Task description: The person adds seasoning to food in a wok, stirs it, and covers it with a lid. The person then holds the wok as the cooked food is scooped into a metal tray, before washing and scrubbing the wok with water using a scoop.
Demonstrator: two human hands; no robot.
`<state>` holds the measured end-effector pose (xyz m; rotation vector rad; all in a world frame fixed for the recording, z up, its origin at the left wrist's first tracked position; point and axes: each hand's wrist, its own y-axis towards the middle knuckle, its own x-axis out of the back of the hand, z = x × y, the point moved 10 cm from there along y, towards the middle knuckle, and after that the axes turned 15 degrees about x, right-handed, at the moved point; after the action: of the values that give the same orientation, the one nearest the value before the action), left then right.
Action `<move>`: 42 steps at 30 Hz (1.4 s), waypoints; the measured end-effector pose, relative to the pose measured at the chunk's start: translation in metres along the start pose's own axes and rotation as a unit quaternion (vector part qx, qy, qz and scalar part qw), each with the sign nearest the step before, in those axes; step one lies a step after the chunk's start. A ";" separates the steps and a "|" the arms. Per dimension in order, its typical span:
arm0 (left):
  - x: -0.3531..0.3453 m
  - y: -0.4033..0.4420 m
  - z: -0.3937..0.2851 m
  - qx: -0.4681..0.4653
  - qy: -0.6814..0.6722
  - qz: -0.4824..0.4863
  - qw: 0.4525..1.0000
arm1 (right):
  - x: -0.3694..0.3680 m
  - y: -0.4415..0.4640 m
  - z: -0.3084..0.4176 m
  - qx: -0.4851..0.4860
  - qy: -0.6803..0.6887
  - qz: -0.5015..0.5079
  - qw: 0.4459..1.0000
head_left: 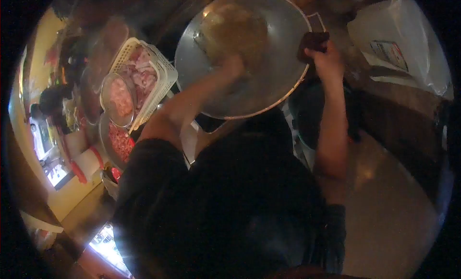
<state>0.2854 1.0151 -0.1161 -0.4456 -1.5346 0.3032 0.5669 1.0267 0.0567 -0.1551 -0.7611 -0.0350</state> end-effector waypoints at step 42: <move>0.061 -0.168 0.007 0.013 -0.248 0.373 0.894 | 0.040 -0.020 0.049 0.005 0.103 -0.010 0.995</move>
<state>0.2654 0.8952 0.0153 -0.9911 -1.7923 1.1033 0.5607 1.0156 0.1221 -0.1318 -0.5567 -0.0658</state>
